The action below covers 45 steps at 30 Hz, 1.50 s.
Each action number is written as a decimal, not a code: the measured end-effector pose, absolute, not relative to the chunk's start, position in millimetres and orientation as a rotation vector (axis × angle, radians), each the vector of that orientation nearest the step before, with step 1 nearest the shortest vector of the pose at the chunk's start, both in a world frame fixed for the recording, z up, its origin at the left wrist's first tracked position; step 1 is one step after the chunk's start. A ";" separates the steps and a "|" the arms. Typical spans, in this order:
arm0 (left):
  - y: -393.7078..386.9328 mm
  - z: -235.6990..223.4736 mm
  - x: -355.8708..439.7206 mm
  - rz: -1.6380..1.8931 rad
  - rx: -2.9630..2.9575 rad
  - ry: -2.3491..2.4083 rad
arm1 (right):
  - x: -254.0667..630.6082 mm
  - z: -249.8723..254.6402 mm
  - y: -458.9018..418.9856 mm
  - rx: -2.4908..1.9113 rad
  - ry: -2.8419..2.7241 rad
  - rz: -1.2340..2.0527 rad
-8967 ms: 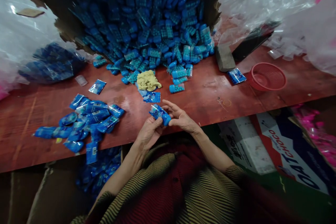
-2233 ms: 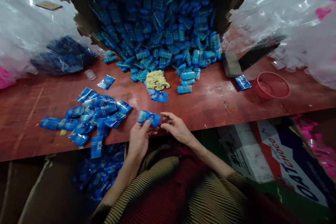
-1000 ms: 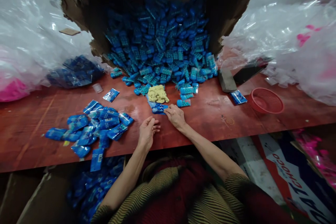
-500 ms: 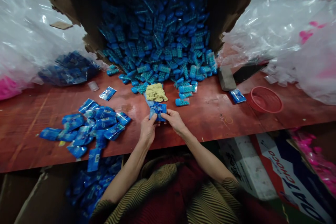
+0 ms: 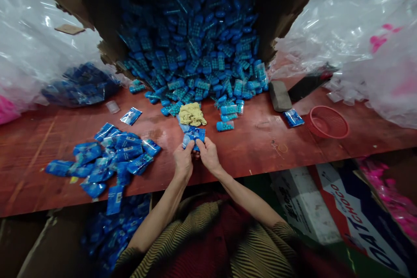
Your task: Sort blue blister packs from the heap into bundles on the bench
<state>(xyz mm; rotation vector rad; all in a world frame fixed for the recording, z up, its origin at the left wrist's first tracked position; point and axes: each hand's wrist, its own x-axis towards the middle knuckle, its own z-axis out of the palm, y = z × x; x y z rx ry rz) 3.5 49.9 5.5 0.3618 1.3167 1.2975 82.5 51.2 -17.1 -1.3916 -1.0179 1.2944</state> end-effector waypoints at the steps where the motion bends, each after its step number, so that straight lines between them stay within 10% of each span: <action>1: 50.2 6.2 3.3 1.276 0.367 1.300 | 84.0 -16.5 51.9 -1.376 -1.010 1.306; 29: 34.8 14.7 -10.5 1.072 0.348 1.121 | 106.8 -0.7 42.7 -1.304 -1.130 1.381; 37: 36.9 18.3 -15.2 0.947 0.023 1.107 | 160.0 18.8 84.4 -1.808 -2.058 0.419; 45: 35.7 20.8 -16.2 0.856 -0.082 1.045 | 168.1 14.8 120.1 -1.986 -2.425 0.308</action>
